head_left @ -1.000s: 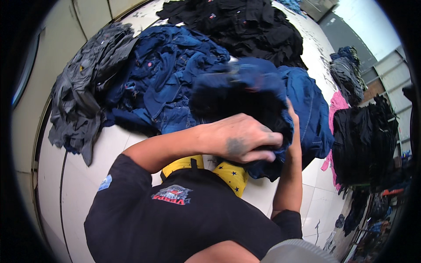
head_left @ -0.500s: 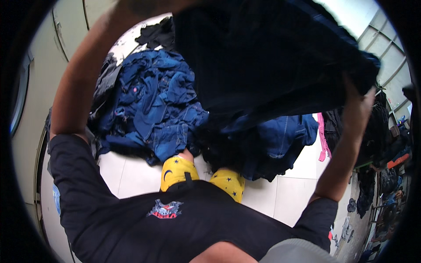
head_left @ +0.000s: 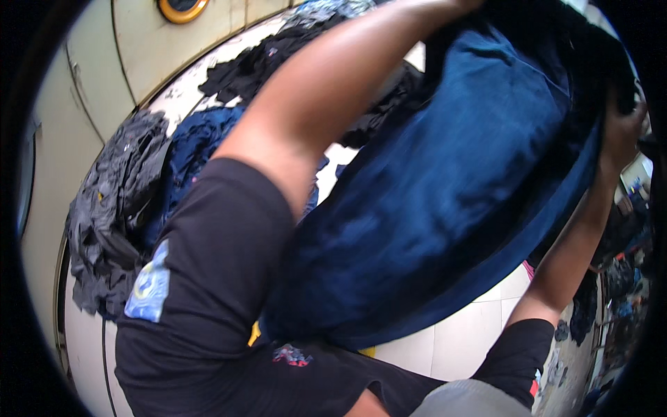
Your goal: The person sorts through a large pile of denim jeans on the floor, picking up individual pairs, briefly unfolding them, and placing them into a separate stack. The person handles the jeans one at a time, separating them from the main pile.
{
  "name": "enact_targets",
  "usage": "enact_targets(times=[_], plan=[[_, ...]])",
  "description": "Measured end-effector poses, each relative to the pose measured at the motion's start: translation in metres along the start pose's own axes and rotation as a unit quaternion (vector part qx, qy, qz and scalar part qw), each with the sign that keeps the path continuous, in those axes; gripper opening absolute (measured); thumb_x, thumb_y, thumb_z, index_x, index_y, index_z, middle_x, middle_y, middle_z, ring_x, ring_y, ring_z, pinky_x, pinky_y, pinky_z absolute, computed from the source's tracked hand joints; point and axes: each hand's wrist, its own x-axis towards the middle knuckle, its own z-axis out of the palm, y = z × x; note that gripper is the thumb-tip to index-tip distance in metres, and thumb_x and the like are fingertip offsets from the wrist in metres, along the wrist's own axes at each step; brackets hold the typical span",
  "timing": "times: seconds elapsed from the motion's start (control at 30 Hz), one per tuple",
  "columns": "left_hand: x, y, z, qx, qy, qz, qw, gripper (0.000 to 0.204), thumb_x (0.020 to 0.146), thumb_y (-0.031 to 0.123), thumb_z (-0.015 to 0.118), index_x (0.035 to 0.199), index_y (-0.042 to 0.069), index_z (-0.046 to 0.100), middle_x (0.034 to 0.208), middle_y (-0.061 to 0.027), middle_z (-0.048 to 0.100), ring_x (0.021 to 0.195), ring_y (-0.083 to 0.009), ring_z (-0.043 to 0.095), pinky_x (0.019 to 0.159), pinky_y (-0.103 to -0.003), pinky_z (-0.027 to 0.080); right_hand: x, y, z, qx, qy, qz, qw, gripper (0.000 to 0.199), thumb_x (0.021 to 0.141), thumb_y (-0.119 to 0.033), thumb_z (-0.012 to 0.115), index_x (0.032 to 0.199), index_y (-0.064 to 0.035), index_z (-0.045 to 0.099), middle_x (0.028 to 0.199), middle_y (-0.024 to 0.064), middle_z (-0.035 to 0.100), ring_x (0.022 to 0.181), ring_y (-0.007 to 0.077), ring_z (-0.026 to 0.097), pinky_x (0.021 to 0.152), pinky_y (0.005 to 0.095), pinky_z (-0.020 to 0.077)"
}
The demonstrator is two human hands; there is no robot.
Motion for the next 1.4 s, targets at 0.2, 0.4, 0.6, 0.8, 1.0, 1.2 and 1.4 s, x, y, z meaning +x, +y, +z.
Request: enact_targets(times=[0.2, 0.4, 0.6, 0.8, 1.0, 1.2, 1.4], plan=[[-0.244, -0.049, 0.087, -0.005, -0.414, -0.142, 0.899, 0.116, 0.084, 0.084, 0.065, 0.163, 0.002, 0.043, 0.174, -0.0360, 0.021, 0.155, -0.0698, 0.015, 0.107, -0.097, 0.010, -0.264, -0.048, 0.205, 0.036, -0.432, -0.058, 0.900, 0.085, 0.102, -0.062, 0.065, 0.163, -0.0071, 0.044, 0.154, 0.0328, 0.054, 0.140, 0.0515, 0.053, 0.119, 0.0557, 0.0430], [-0.519, -0.037, -0.005, -0.307, -0.438, -0.338, 0.774, 0.076, 0.105, 0.056, 0.063, 0.161, 0.008, 0.049, 0.175, -0.0252, 0.031, 0.164, -0.0516, 0.017, 0.128, -0.072, 0.015, -0.540, -0.113, 0.077, 0.199, -0.851, 0.052, 0.484, 0.067, 0.113, -0.067, 0.026, 0.174, -0.0385, 0.022, 0.184, 0.0098, 0.011, 0.167, 0.0451, 0.005, 0.125, 0.0765, 0.0073], [-0.560, -0.275, -0.126, 0.108, -0.314, -0.498, 0.801, 0.063, 0.088, 0.037, 0.084, 0.135, 0.000, 0.068, 0.141, -0.0253, 0.067, 0.137, -0.0415, 0.060, 0.117, -0.048, 0.047, -0.558, -0.082, 0.070, 0.340, -0.773, 0.106, 0.526, 0.057, 0.121, -0.038, 0.032, 0.169, -0.0086, 0.035, 0.178, 0.0144, 0.029, 0.167, 0.0305, 0.020, 0.136, 0.0437, 0.0138], [-0.669, -0.420, -0.230, 0.504, -0.480, -0.504, 0.512, 0.131, 0.072, 0.057, 0.093, 0.168, 0.000, 0.024, 0.154, -0.0307, 0.053, 0.150, -0.0492, 0.044, 0.115, -0.064, 0.043, -0.555, -0.087, 0.073, 0.317, -0.784, 0.089, 0.527, 0.055, 0.121, -0.033, 0.032, 0.166, -0.0016, 0.039, 0.177, 0.0172, 0.030, 0.164, 0.0342, 0.026, 0.134, 0.0464, 0.0208], [-0.701, -0.294, -0.273, 0.333, -0.434, -0.556, 0.626, 0.067, 0.069, 0.029, 0.078, 0.126, -0.002, 0.060, 0.100, -0.0299, 0.074, 0.095, -0.0491, 0.073, 0.085, -0.058, 0.059, -0.549, -0.100, 0.071, 0.269, -0.788, 0.026, 0.553, 0.054, 0.121, -0.030, 0.033, 0.165, 0.0009, 0.039, 0.175, 0.0182, 0.033, 0.162, 0.0309, 0.030, 0.133, 0.0422, 0.0233], [-0.688, -0.097, -0.312, 0.220, -0.551, -0.607, 0.529, 0.081, 0.073, 0.039, 0.086, 0.140, 0.004, 0.058, 0.093, -0.0268, 0.076, 0.092, -0.0474, 0.074, 0.083, -0.056, 0.059, -0.538, -0.115, 0.067, 0.241, -0.800, 0.069, 0.545, 0.056, 0.121, -0.035, 0.034, 0.166, -0.0027, 0.039, 0.175, 0.0188, 0.032, 0.163, 0.0336, 0.029, 0.132, 0.0452, 0.0238], [-0.640, -0.067, -0.331, 0.178, -0.506, -0.502, 0.679, 0.048, 0.072, 0.024, 0.076, 0.116, 0.009, 0.061, 0.100, -0.0188, 0.073, 0.100, -0.0434, 0.071, 0.086, -0.052, 0.057, -0.553, -0.103, 0.081, 0.354, -0.763, 0.126, 0.526, 0.057, 0.120, -0.039, 0.039, 0.165, -0.0045, 0.042, 0.172, 0.0187, 0.038, 0.161, 0.0311, 0.033, 0.131, 0.0419, 0.0254]])
